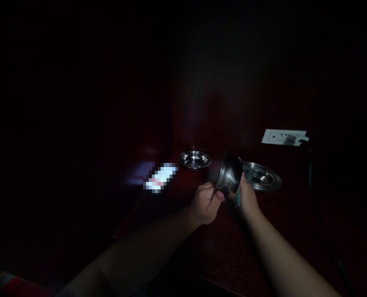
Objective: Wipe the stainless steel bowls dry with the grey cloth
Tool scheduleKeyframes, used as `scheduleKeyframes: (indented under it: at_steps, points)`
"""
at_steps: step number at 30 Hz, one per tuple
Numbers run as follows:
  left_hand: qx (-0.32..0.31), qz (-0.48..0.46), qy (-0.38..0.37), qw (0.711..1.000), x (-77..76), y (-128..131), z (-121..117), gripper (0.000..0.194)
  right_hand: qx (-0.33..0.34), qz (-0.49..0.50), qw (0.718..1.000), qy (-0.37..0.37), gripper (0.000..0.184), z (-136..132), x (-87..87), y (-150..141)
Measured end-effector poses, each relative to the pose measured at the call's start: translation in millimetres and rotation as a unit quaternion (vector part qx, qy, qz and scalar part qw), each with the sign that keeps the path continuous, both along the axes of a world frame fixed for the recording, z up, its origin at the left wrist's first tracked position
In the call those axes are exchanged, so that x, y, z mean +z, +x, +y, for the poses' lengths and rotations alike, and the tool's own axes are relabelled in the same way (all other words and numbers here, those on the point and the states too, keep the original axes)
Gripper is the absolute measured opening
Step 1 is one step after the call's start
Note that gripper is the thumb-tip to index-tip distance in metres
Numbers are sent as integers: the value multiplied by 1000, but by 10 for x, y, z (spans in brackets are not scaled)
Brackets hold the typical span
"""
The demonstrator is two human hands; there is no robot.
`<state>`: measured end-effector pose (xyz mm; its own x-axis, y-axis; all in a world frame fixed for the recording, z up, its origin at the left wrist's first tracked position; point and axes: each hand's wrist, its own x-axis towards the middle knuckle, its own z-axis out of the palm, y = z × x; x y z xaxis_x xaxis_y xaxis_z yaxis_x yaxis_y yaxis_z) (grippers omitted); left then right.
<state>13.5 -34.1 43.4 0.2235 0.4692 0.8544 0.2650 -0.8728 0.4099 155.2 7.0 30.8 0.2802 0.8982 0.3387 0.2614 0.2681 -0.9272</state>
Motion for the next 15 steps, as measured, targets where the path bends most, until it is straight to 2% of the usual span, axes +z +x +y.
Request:
scheduleKeyframes:
  at_steps: [8, 15]
  points:
    - [1, 3, -34, 999, 55, -10, -22, 52, -10, 57, 998, -39, 46, -141, 170, -123]
    - [10, -13, -64, 998, 34, -15, -3, 49, -2, 61, 998, 21, 46, -146, 218, -126]
